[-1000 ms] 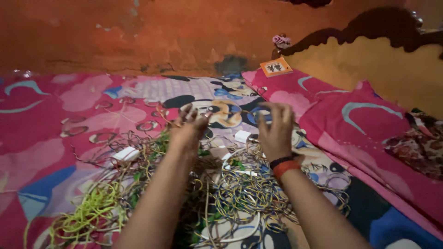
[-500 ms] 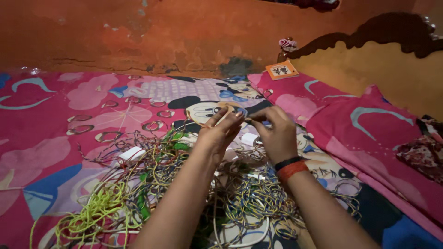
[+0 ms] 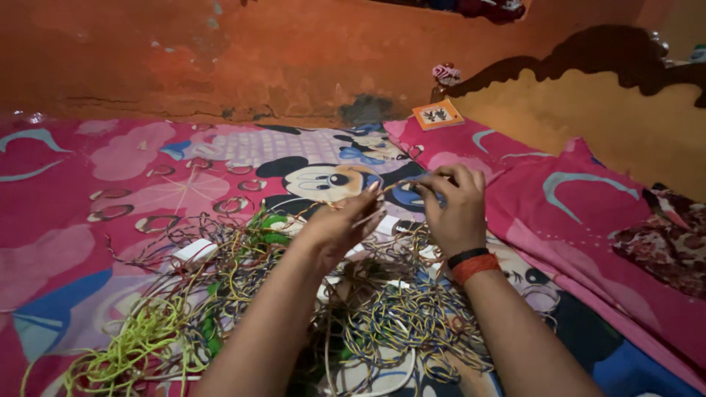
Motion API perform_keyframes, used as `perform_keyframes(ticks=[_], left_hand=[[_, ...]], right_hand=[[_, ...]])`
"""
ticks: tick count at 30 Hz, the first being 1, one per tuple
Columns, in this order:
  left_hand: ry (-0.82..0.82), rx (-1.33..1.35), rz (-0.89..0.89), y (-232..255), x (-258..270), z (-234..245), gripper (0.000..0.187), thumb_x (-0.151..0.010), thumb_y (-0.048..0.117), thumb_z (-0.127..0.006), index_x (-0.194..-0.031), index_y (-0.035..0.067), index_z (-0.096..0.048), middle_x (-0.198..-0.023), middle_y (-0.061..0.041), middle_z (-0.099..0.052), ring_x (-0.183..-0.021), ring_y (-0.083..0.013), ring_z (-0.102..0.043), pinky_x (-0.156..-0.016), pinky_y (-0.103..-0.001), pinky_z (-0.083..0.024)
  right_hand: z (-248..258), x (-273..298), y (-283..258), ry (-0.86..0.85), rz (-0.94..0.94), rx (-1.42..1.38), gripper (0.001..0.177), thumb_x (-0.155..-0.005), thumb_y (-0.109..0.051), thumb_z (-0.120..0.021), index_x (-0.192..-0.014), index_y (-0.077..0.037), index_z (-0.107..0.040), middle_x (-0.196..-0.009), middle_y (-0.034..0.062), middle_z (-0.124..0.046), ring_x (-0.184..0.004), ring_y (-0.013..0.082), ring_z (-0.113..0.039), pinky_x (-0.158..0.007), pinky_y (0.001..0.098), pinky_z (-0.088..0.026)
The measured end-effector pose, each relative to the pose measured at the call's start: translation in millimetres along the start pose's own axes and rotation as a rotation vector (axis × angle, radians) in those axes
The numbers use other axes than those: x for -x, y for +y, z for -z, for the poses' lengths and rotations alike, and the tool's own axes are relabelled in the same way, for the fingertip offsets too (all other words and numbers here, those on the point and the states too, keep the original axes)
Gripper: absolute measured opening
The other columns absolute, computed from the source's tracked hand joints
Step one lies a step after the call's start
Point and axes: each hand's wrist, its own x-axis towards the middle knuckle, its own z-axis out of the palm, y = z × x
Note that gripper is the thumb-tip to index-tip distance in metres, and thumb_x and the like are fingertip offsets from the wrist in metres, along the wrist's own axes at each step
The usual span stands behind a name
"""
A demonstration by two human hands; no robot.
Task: The person sits on a bed and untangles a large pile of multicolored wires by hand. They repeatedly pick up sections of the tangled wires, separate them, and lay them down, continuing this process throughout the clip.
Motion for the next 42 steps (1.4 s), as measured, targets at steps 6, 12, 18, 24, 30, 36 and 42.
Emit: perform_keyframes(ticks=[6,12,18,24,30,36,42], left_hand=[[0.132,-0.006,0.003,18.2,-2.1,35.4,0.043,-0.086,0.004,-0.071,-0.126,0.012,-0.058,-0.107,-0.011,-0.078,-0.097,-0.0150,-0.074,-0.085,-0.020,-0.061],[0.211,-0.073,-0.201,15.7,-6.8,55.6,0.050,-0.088,0.003,-0.076,-0.135,0.006,-0.058,-0.102,-0.009,-0.075,-0.088,-0.0165,-0.067,-0.074,-0.025,-0.057],[0.292,0.269,-0.269,10.7,-19.9,53.6,0.044,-0.086,0.004,-0.075,-0.125,0.011,-0.056,-0.106,-0.011,-0.075,-0.095,-0.0190,-0.072,-0.078,-0.026,-0.062],[0.240,0.509,-0.185,13.7,-29.5,48.6,0.036,-0.086,0.017,-0.079,-0.117,0.022,-0.063,-0.112,0.005,-0.075,-0.103,-0.0109,-0.068,-0.089,-0.025,-0.057],[0.313,0.419,-0.234,26.9,-22.7,43.9,0.035,-0.090,0.018,-0.074,-0.124,0.024,-0.066,-0.112,0.007,-0.075,-0.101,-0.0115,-0.067,-0.095,-0.027,-0.057],[0.385,0.353,-0.136,49.8,-13.0,46.2,0.043,-0.099,0.018,-0.072,-0.137,0.034,-0.063,-0.110,0.011,-0.073,-0.090,-0.0042,-0.057,-0.093,-0.029,-0.052],[0.248,0.303,-0.174,80.5,0.7,46.2,0.045,-0.102,0.012,-0.050,-0.145,0.023,-0.053,-0.129,0.005,-0.072,-0.096,-0.0058,-0.069,-0.096,-0.031,-0.054]], right_hand=[[-13.5,9.4,1.5,-0.044,0.054,-0.055,0.014,-0.085,-0.001,-0.073,-0.095,-0.009,-0.077,-0.100,0.0111,-0.063,-0.101,0.0333,-0.057,-0.090,0.0438,-0.047],[-28.4,10.4,3.3,-0.154,0.022,-0.227,0.027,-0.081,0.009,-0.059,-0.099,-0.004,-0.075,-0.093,0.0131,-0.067,-0.090,0.0320,-0.066,-0.104,0.0521,-0.038],[-34.0,12.5,-7.6,-0.289,-0.176,-0.423,0.045,-0.084,0.013,-0.047,-0.116,-0.003,-0.074,-0.094,0.0133,-0.072,-0.082,0.0206,-0.071,-0.074,0.0335,-0.056],[-45.4,8.1,-16.9,-0.434,-0.536,-0.768,0.020,-0.098,-0.004,-0.052,-0.115,-0.007,-0.061,-0.089,0.0038,-0.069,-0.067,0.0101,-0.068,-0.059,0.0267,-0.054],[-38.3,3.6,-20.8,-0.324,-0.276,-0.460,0.013,-0.094,-0.008,-0.065,-0.107,-0.004,-0.066,-0.090,0.0105,-0.065,-0.071,0.0163,-0.059,-0.062,0.0295,-0.047],[-21.2,-9.6,-41.8,-0.236,-0.041,-0.372,0.012,-0.087,-0.012,-0.076,-0.094,-0.004,-0.070,-0.090,0.0079,-0.065,-0.075,0.0173,-0.061,-0.066,0.0295,-0.048],[-33.9,-20.9,-42.9,-0.245,-0.109,-0.404,0.009,-0.087,-0.012,-0.077,-0.092,-0.004,-0.074,-0.086,0.0073,-0.064,-0.068,0.0178,-0.060,-0.061,0.0311,-0.047]])
